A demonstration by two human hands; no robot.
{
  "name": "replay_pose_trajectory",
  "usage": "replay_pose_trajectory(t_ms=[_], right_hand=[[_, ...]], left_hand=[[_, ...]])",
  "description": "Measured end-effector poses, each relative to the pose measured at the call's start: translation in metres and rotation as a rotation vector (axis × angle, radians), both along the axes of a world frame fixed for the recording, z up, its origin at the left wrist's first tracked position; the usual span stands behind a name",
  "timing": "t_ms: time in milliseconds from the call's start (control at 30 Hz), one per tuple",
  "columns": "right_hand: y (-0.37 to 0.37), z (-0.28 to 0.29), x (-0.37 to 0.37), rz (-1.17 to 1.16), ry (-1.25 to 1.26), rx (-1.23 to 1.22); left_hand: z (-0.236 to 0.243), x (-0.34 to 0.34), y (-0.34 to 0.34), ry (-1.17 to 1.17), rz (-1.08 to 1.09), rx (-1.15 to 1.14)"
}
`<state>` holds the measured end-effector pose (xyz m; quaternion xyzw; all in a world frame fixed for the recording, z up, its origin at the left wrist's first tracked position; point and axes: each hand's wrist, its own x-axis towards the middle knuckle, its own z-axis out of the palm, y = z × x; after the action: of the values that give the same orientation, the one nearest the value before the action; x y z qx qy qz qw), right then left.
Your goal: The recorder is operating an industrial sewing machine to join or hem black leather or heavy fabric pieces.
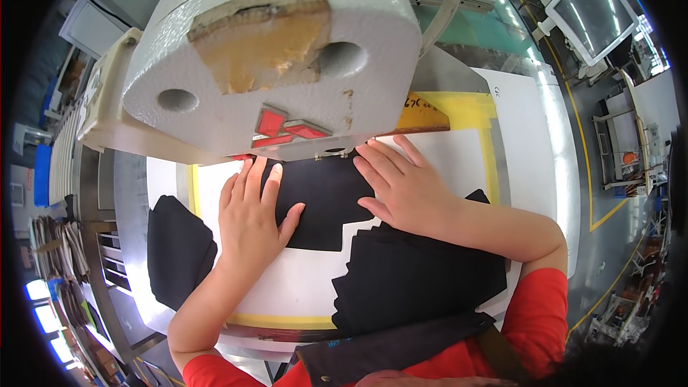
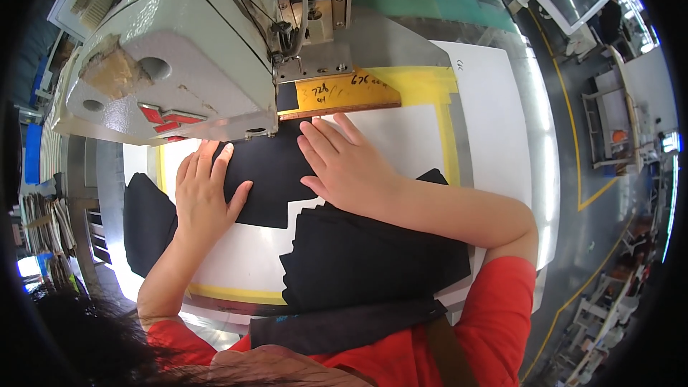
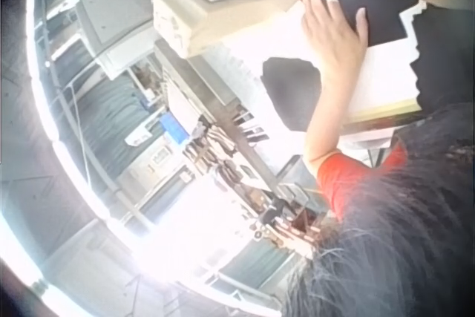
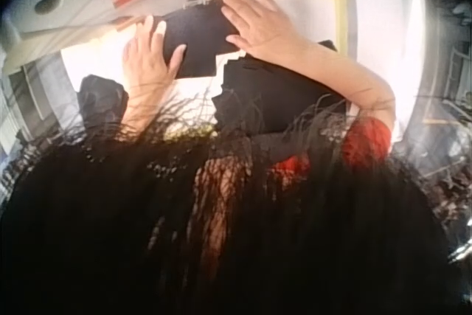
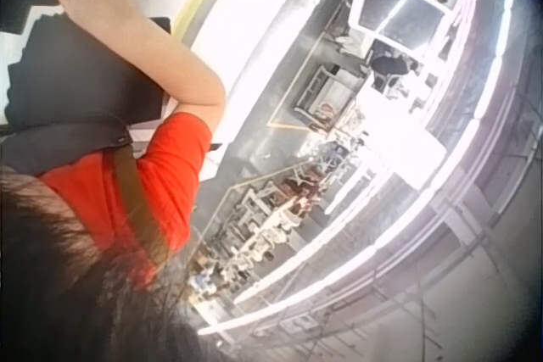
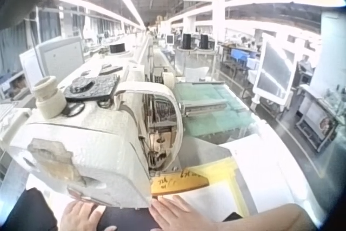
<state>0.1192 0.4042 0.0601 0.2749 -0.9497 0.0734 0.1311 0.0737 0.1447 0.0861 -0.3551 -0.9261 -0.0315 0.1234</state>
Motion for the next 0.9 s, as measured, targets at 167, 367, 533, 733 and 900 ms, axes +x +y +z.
replay_pose_trajectory(t_ms=[167,367,533,733,900], right_hand=[[0.004,0.002,0.001,-0.004,-0.008,-0.023],[0.005,0.001,0.001,-0.004,-0.005,-0.047],[0.006,-0.003,0.0,-0.001,-0.016,-0.084],[0.006,-0.002,0.0,0.005,-0.03,-0.104],[0.006,0.0,-0.001,0.017,-0.005,-0.067]], left_hand=[[-0.007,0.006,0.034,-0.102,-0.173,0.084],[-0.014,0.003,0.039,-0.003,-0.176,0.078],[-0.016,0.003,0.04,-0.028,-0.162,0.104],[-0.017,0.003,0.039,-0.027,-0.161,0.1],[-0.015,0.003,0.041,-0.029,-0.155,0.101]])
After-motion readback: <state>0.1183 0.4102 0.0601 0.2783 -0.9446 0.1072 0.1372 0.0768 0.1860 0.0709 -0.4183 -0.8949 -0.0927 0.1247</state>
